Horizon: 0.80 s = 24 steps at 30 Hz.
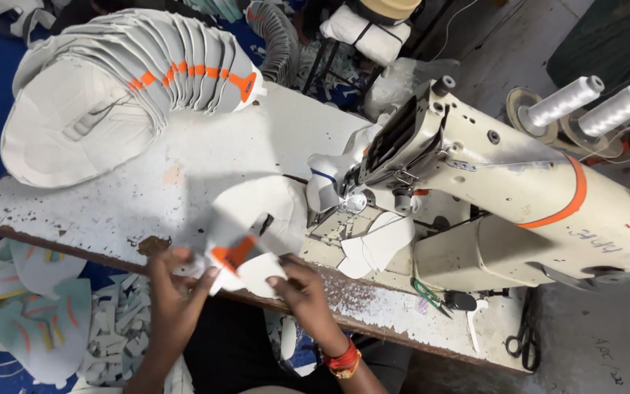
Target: The person operates a sewing machine to stitch white shoe parts with orange accents. They repeatedly pick up parts from a stack, align them under the needle, sew, and then place the finished pieces aside. The camera pans to show the surrounding workshop environment before returning to the task.
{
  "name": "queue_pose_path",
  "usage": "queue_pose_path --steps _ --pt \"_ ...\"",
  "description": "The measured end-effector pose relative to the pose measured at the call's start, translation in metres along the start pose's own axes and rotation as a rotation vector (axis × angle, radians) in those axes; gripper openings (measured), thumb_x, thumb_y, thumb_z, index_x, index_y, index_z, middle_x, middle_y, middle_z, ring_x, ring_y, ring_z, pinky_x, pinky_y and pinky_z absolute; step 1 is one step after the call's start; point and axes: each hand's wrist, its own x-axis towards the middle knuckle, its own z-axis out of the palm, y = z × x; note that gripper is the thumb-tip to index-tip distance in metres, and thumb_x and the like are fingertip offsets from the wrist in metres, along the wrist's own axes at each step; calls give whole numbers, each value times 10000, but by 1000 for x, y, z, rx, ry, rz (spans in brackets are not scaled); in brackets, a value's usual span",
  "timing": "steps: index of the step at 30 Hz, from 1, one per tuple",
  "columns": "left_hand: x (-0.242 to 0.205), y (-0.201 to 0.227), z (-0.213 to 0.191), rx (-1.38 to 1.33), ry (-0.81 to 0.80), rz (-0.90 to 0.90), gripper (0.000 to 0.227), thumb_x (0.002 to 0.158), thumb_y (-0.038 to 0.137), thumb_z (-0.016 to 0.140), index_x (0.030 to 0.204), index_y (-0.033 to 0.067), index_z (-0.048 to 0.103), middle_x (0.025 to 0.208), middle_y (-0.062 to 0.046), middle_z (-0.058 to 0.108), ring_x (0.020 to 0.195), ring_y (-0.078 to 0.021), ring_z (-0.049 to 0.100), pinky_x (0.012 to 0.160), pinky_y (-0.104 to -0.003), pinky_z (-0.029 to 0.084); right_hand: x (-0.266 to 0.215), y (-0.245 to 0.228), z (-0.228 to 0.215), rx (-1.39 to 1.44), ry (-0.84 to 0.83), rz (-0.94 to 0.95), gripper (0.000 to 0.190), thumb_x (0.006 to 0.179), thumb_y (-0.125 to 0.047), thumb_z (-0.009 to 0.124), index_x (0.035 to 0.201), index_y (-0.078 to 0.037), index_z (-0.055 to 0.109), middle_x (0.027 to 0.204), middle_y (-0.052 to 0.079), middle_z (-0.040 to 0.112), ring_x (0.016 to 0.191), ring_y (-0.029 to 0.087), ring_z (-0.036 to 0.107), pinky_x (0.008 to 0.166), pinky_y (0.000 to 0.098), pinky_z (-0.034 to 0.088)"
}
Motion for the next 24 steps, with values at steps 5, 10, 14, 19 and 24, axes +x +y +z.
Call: queue_pose_path --steps 5,10,14,19,24 --pt "3 42 23 -1497 -115 -774 429 963 257 550 1330 35 559 1302 -115 640 1216 -231 617 1034 -417 475 -19 -6 -5 528 90 127 146 1006 -72 643 1069 46 703 1065 43 663 958 120 635 840 284 523" --pt "28 50 31 -1347 -162 -768 446 984 243 640 1329 -25 554 1221 -115 675 1147 -217 650 992 -394 521 -50 14 -19 450 104 254 171 1008 -84 649 1116 34 708 997 53 693 889 125 622 781 289 509" --pt "39 63 27 -1299 -238 -705 524 932 207 730 1362 -36 555 1188 -107 672 1087 -185 663 933 -365 558 -45 -10 -40 404 372 289 267 1015 -84 619 1256 17 672 1013 101 706 877 158 643 765 319 523" --pt "38 91 29 -1264 -337 -610 538 936 183 715 1391 -44 539 1174 -133 693 1060 -185 683 915 -358 580 -8 -48 -41 254 542 131 510 1001 -68 561 1492 -35 423 1418 122 525 1157 185 611 959 329 528" --pt "42 96 33 -1231 -339 -598 513 958 161 678 1410 -32 529 1209 -111 689 1091 -157 670 935 -336 565 -5 -48 -30 205 405 38 528 1046 -60 513 1561 -36 401 1579 174 487 1401 228 550 1121 332 489"
